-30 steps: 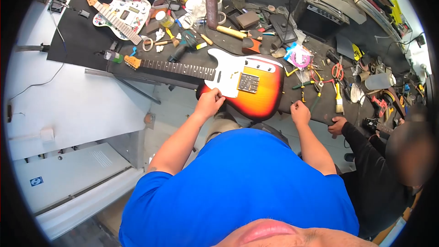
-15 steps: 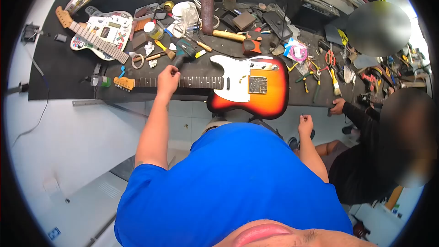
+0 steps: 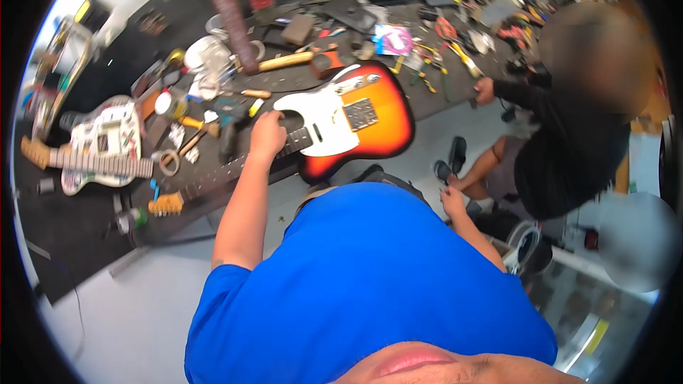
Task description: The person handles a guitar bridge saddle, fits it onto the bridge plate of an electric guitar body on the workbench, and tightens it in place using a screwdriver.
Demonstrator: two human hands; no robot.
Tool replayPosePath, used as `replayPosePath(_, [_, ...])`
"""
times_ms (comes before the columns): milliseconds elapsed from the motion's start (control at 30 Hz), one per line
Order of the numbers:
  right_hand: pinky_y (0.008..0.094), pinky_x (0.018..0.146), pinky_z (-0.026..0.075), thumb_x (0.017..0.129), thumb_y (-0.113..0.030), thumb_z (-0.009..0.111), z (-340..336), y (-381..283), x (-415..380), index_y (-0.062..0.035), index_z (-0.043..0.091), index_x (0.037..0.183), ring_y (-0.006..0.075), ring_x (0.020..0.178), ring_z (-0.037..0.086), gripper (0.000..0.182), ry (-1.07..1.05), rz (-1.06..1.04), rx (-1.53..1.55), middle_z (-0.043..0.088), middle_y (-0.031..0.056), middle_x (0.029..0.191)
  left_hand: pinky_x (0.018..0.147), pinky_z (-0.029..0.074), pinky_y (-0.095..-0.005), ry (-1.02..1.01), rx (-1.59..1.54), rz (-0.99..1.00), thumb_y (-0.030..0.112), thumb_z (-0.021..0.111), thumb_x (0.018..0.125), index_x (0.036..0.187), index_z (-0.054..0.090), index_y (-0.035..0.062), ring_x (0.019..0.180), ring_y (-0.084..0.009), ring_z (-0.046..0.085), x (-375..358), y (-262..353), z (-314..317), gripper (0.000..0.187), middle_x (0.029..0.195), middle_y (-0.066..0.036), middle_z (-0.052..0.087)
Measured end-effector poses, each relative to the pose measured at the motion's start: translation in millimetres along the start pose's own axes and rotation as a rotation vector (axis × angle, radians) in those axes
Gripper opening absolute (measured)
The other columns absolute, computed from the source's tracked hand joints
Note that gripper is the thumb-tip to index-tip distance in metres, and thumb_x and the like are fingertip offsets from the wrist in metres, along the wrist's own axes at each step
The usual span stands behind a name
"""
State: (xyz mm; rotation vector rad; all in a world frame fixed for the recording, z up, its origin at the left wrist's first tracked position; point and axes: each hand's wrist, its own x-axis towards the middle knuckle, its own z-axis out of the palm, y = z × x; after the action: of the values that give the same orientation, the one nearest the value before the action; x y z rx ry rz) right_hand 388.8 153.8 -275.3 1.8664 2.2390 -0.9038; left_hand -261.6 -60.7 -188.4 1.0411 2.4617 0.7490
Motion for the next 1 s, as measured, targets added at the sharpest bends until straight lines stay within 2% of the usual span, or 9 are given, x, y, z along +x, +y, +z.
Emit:
replayPosePath(100, [0.0414, 0.08, 0.058, 0.096, -0.023, 0.068, -12.0, -20.1, -1.3, 0.0002, 0.073, 0.098, 0.0274, 0.082, 0.074, 0.024, -0.033, 0.127, 0.222, 0.074, 0.0131, 0.082, 0.096, 0.058, -0.0521, -0.115, -0.051, 0.055, 0.007, 0.067, 0.086, 0.11, 0.076, 0.0025, 0.109, -0.0433, 0.073, -4.3, 24.1, 3.1, 0.026, 0.113, -0.025, 0.077])
replayPosePath(167, [0.0419, 0.081, 0.057, 0.095, -0.023, 0.068, -20.5, -39.1, -2.7, 0.0004, 0.073, 0.099, 0.0282, 0.083, 0.073, 0.025, -0.046, 0.137, 0.211, 0.074, 0.0128, 0.082, 0.092, 0.059, -0.0518, -0.15, -0.035, 0.132, 0.012, 0.07, 0.09, 0.107, 0.076, 0.0029, 0.104, -0.0434, 0.075, -7.1, 26.9, 5.7, 0.02, 0.108, -0.024, 0.078])
replayPosePath(267, [0.043, 0.083, 0.057, 0.093, -0.025, 0.069, -15.9, -58.1, -11.9, 0.0002, 0.074, 0.099, 0.03, 0.087, 0.074, 0.026, -0.06, 0.113, 0.182, 0.074, 0.015, 0.086, 0.089, 0.059, -0.0514, -0.268, -0.056, 0.012, 0.018, 0.073, 0.095, 0.107, 0.076, 0.0038, 0.099, -0.0435, 0.076, -15.2, 52.7, -7.9, 0.019, 0.102, -0.023, 0.079])
replayPosePath(300, [0.0435, 0.084, 0.057, 0.093, -0.026, 0.07, -13.5, -62.9, -14.4, 0.0001, 0.074, 0.1, 0.0307, 0.089, 0.074, 0.027, -0.061, 0.097, 0.17, 0.075, 0.0161, 0.088, 0.087, 0.06, -0.0514, -0.229, -0.044, 0.066, 0.022, 0.075, 0.097, 0.107, 0.076, 0.0039, 0.094, -0.0436, 0.076, -17.7, 47.5, -1.1, 0.02, 0.097, -0.022, 0.079])
replayPosePath(433, [0.0475, 0.095, 0.058, 0.09, -0.029, 0.071, -13.4, -66.5, -4.9, -0.0021, 0.078, 0.109, 0.041, 0.107, 0.076, 0.033, -0.131, 0.068, -0.031, 0.079, 0.0241, 0.107, 0.088, 0.059, -0.0518, -0.289, -0.07, 0.125, 0.018, 0.075, 0.096, 0.106, 0.076, 0.0011, 0.097, -0.0434, 0.076, -34.7, 60.9, 4.5, 0.02, 0.1, -0.023, 0.079])
replayPosePath(633, [0.0482, 0.093, 0.058, 0.091, -0.028, 0.069, -18.5, -63.5, 43.4, -0.0025, 0.077, 0.11, 0.0413, 0.106, 0.075, 0.033, -0.098, 0.023, -0.008, 0.078, 0.0242, 0.108, 0.088, 0.059, -0.0519, -0.325, -0.058, 0.205, 0.015, 0.074, 0.093, 0.106, 0.076, -0.0004, 0.096, -0.044, 0.075, -62.1, 85.4, 24.5, 0.02, 0.099, -0.025, 0.078])
replayPosePath(733, [0.047, 0.09, 0.058, 0.093, -0.027, 0.068, -28.1, -68.9, 90.6, -0.0017, 0.076, 0.109, 0.0389, 0.102, 0.075, 0.031, -0.109, 0.031, 0.085, 0.078, 0.0229, 0.105, 0.088, 0.059, -0.0523, -0.285, -0.053, 0.211, 0.015, 0.074, 0.092, 0.105, 0.076, -0.001, 0.096, -0.0457, 0.075, -67.0, 101.0, 37.0, 0.021, 0.098, -0.027, 0.077])
replayPosePath(833, [0.0404, 0.075, 0.054, 0.096, -0.027, 0.071, -45.0, -94.5, 140.5, -0.0017, 0.072, 0.1, 0.0218, 0.081, 0.069, 0.026, -0.115, 0.004, 0.207, 0.072, 0.0105, 0.084, 0.088, 0.059, -0.0524, -0.236, -0.059, 0.162, 0.015, 0.073, 0.093, 0.104, 0.076, -0.0011, 0.096, -0.0453, 0.075, -73.3, 121.0, 45.2, 0.02, 0.098, -0.027, 0.077])
replayPosePath(1000, [0.0392, 0.072, 0.051, 0.095, -0.029, 0.073, -60.2, -142.4, 223.9, -0.0014, 0.07, 0.097, 0.0176, 0.077, 0.063, 0.028, -0.169, -0.205, 0.302, 0.068, 0.0077, 0.081, 0.087, 0.059, -0.0525, -0.184, -0.066, 0.049, 0.016, 0.072, 0.094, 0.102, 0.075, -0.0011, 0.095, -0.0437, 0.075, -84.0, 166.7, 63.8, 0.019, 0.1, -0.025, 0.078])
